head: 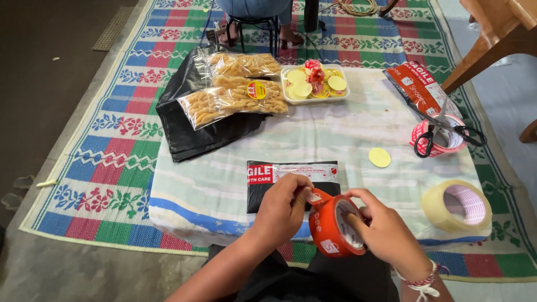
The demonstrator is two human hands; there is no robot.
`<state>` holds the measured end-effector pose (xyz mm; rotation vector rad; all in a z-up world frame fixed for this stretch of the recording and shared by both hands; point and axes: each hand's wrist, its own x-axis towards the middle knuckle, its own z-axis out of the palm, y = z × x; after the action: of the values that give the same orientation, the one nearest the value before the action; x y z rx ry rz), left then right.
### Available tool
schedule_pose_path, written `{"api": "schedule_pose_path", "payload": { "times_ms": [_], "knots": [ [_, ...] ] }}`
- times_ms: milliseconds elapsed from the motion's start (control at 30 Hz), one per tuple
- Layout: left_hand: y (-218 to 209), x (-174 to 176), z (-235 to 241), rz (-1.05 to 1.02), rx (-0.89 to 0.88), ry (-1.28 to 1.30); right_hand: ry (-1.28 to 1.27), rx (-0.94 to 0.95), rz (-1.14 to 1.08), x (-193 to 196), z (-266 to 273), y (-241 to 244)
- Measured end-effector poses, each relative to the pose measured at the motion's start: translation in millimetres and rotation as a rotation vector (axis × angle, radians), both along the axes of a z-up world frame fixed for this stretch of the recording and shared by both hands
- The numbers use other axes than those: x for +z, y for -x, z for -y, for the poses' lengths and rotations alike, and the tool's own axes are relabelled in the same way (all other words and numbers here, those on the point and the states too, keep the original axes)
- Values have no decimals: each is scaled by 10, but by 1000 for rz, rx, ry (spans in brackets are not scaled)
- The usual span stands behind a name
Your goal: The person places a snack into a black plastic bag and seals it. They then apply a 'FRAGILE' tape strip and a 'Shopee' tape strip to the bag using scissors to cut the tape. Finally, they place the sealed bag into a larger black plastic bag.
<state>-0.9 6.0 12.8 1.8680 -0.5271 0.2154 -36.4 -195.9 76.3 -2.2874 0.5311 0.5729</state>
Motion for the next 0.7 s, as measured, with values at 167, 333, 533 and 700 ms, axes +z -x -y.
{"api": "schedule_pose_path", "payload": {
  "times_ms": [167, 333, 533, 700],
  "knots": [
    [-14, 194, -59, -288, -62, -66, -75, 69, 37, -58, 116, 2],
    [-55, 32, -82, -135, -68, -38, -196, 34, 50, -245, 172, 44],
    [-120, 23, -195, -241, 15, -49, -170, 30, 13, -202, 179, 59],
    [-183, 178, -438, -366, 111, -42, -78, -75, -41, -193, 274, 48]
  ]
}}
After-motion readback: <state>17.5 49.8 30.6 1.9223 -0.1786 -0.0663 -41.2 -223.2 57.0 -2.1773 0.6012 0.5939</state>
